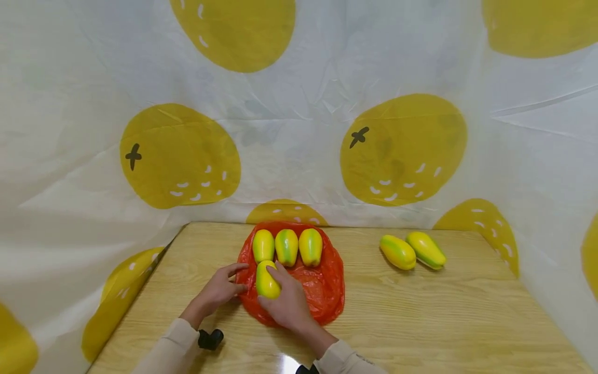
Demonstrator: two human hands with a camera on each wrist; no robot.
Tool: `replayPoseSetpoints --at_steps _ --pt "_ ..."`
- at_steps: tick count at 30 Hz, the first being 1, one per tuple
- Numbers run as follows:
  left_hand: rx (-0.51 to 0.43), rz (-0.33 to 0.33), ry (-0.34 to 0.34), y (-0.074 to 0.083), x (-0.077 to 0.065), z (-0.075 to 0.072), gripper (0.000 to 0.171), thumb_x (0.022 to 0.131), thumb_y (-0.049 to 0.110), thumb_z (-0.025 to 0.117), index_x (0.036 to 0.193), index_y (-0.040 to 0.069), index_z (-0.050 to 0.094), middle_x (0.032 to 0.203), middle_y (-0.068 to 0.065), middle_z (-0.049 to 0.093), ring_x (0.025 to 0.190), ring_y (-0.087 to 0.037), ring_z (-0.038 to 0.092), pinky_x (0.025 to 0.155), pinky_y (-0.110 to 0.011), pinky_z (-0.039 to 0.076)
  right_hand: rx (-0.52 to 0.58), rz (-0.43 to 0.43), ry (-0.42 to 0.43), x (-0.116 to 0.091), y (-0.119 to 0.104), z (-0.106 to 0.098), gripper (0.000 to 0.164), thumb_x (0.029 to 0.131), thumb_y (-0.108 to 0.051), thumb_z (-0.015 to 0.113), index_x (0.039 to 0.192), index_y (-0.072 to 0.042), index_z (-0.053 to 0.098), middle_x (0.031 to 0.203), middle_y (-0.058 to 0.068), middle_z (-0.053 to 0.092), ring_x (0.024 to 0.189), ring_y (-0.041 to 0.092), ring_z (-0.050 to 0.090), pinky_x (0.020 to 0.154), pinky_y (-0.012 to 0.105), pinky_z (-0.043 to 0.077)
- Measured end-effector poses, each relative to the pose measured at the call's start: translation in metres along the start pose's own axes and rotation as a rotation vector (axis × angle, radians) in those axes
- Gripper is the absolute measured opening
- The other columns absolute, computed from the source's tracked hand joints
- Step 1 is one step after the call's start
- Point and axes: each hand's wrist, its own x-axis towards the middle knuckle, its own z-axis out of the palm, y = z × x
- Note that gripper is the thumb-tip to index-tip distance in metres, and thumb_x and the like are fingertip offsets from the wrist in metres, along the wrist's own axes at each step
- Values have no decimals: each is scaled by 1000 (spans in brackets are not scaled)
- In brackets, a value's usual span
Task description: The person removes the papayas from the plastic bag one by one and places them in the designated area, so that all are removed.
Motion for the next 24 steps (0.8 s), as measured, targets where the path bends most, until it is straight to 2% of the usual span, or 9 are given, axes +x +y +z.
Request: replayPoseSetpoints --at_steps 4,12,19,24 --pt "-11 2 -11 0 0 -1 60 91 1 71 148 9 56 159 -20 46 135 -39 55 89 -40 62 31 8 -4 -1 0 -6 70 84 -24 82 149 -15 59 165 14 43 148 42 45 118 63 41" --pt "-33 -12 -14 1 -1 -2 61 91 -2 69 149 9 55 160 -21 45 130 -35 59 87 -39 63 65 8 18 -6 2 -21 70 84 -24 83 149 -15 58 165 12 44 150 37 45 120 60 40" --pt "-44 -19 -21 4 -1 -1 62 91 -4 69 149 7 54 160 -23 44 115 -28 64 81 -38 64 74 -12 42 -11 3 -36 69 84 -22 83 149 -14 59 164 14 45 151 35 44 121 55 40" --pt "-39 -16 -22 6 -2 1 61 91 -4 68 150 6 53 160 -23 44 120 -30 62 81 -37 63 51 -25 63 -12 6 -44 69 84 -22 83 149 -15 59 164 11 44 151 32 44 119 54 42"
